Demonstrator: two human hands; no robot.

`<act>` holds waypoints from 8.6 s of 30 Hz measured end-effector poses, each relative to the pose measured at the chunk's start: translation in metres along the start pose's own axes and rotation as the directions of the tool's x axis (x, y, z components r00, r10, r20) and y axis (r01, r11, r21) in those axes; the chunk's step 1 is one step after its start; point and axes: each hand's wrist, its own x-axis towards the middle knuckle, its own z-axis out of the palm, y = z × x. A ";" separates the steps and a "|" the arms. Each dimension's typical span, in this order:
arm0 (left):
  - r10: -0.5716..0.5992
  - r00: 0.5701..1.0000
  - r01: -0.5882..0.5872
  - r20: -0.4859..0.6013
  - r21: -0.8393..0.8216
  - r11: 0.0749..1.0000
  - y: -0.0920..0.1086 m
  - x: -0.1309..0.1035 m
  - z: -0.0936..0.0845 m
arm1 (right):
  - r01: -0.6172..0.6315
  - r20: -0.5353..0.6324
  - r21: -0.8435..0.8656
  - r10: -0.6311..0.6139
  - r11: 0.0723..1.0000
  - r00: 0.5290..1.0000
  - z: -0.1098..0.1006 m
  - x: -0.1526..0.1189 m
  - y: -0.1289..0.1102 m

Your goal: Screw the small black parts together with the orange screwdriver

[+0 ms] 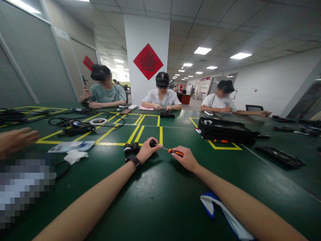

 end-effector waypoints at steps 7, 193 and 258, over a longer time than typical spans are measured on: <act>-0.019 1.000 0.019 -0.001 0.003 1.000 0.005 -0.001 0.000 | -0.011 -0.007 0.005 0.011 1.000 1.000 0.000 0.000 0.000; -0.136 0.991 0.137 0.015 -0.166 0.977 0.009 -0.002 0.002 | -0.130 0.008 0.030 0.130 0.991 0.991 0.016 0.012 0.014; -0.087 0.996 0.084 -0.023 -0.082 0.993 -0.002 0.000 0.000 | -0.031 0.025 -0.125 0.034 0.992 0.999 0.011 0.007 0.000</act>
